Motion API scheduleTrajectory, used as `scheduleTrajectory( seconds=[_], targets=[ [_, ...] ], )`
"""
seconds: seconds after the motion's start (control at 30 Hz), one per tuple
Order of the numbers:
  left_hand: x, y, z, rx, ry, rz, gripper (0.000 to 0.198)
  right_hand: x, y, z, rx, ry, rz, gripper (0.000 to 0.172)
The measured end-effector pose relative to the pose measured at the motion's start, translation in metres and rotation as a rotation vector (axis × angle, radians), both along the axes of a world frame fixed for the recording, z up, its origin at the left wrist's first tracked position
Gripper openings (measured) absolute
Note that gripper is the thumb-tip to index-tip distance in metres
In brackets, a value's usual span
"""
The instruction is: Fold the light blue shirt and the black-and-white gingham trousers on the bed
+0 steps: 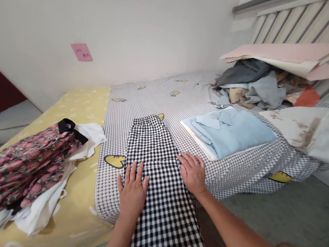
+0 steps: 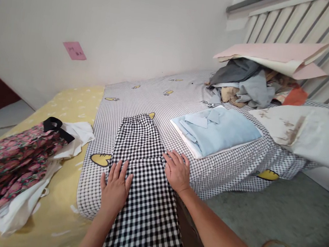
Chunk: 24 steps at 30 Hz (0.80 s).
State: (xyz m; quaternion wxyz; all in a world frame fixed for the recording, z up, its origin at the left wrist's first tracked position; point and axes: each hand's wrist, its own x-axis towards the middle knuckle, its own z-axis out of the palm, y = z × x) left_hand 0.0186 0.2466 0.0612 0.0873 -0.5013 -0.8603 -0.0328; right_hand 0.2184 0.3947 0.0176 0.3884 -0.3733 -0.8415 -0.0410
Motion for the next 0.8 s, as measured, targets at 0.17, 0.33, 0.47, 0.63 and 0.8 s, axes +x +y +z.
scheduleTrajectory(
  seconds=[0.17,0.33,0.47,0.63,0.8],
  targets=[
    [0.0003,-0.0005,-0.0009,0.016,-0.001,0.001,0.060,0.0001,0.0006,-0.0016,0.021,-0.025,-0.012,0.051],
    [0.0012,0.0001,-0.0002,0.011,-0.001,0.008,0.059,0.0000,0.0009,-0.0023,0.017,-0.032,-0.015,0.052],
    [0.0007,0.0008,-0.0005,0.012,-0.017,0.007,0.059,0.0003,0.0010,-0.0024,0.012,-0.020,-0.007,0.051],
    [0.0000,0.0009,-0.0015,0.002,-0.024,0.005,0.059,0.0003,0.0016,-0.0026,0.011,-0.019,-0.007,0.049],
    [-0.0001,0.0004,-0.0013,0.016,-0.029,0.003,0.059,0.0002,0.0007,-0.0017,0.019,-0.009,-0.002,0.045]
  ],
)
